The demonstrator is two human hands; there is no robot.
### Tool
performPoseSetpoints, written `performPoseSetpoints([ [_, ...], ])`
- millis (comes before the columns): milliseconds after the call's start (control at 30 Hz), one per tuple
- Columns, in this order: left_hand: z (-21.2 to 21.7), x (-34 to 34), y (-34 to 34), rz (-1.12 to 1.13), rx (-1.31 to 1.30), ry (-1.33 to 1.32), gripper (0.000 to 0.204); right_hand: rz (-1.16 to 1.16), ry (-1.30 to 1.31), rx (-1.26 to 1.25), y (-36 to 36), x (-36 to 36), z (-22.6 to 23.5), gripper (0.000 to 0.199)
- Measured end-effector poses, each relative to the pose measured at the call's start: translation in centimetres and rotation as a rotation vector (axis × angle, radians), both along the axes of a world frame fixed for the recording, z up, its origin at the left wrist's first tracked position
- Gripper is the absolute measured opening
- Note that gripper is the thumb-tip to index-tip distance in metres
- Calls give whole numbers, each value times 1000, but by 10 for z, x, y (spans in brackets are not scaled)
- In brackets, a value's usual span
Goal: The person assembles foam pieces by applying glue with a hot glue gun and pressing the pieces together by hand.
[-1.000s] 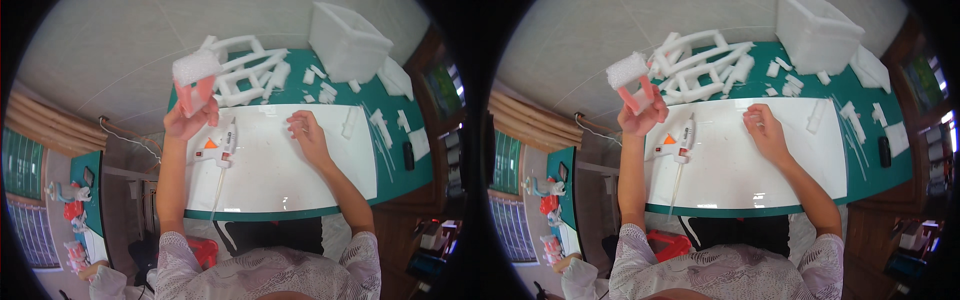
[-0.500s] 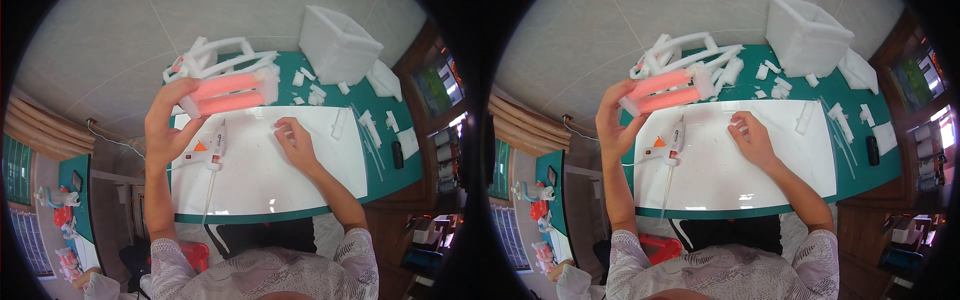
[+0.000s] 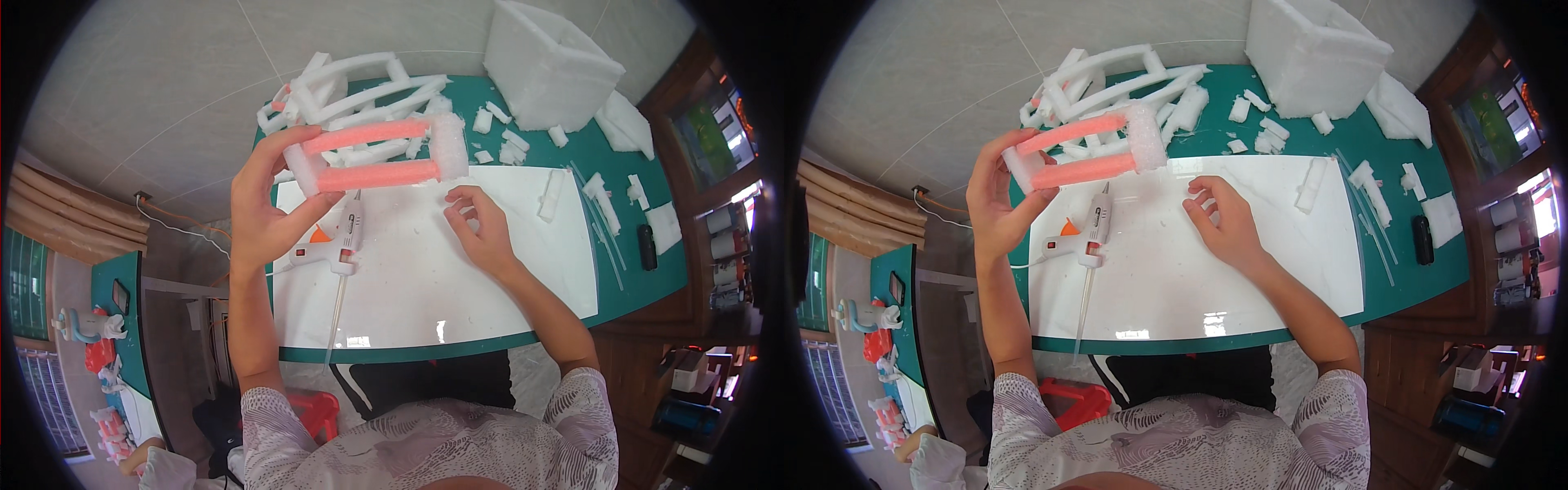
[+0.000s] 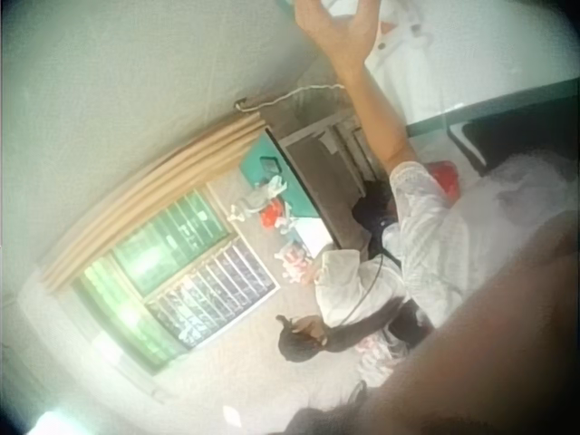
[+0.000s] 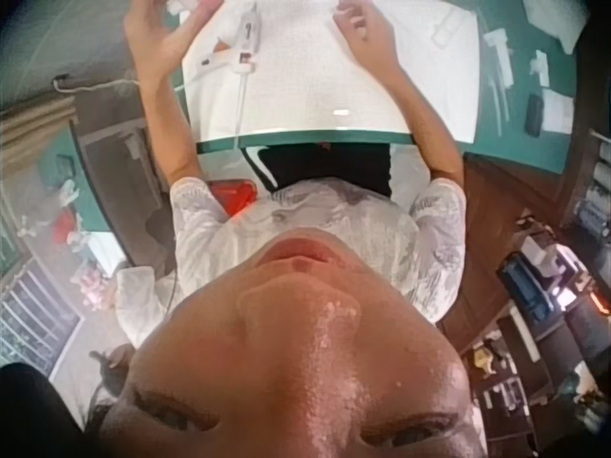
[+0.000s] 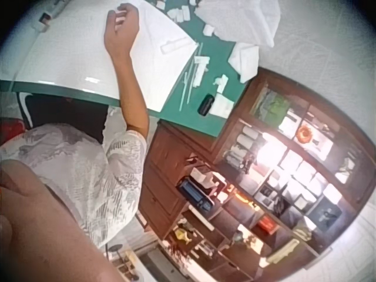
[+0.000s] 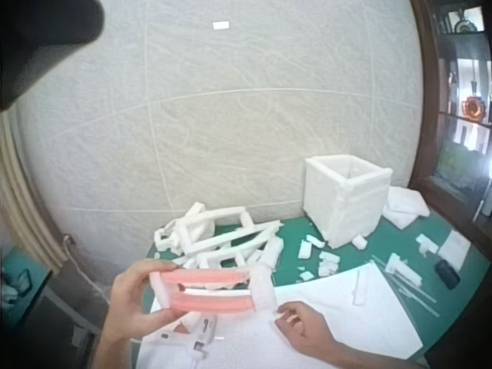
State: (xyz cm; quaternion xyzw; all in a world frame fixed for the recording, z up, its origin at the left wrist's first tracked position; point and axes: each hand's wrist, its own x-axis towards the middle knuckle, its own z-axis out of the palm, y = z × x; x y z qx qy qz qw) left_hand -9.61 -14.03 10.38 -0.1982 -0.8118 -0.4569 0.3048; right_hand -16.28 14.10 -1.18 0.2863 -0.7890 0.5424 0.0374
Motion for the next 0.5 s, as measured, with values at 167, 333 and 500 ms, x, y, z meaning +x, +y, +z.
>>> performPoseSetpoints([
  [167,0,2,-2,6,-12,1,56,8,2,10,-2,1,0,24],
  [333,3,-5,3,-27,5,34,56,-10,-3,-27,3,0,-4,22],
  [500,9,4,-6,13,-392,-343,54,-17,17,-21,-2,-2,-7,24],
])
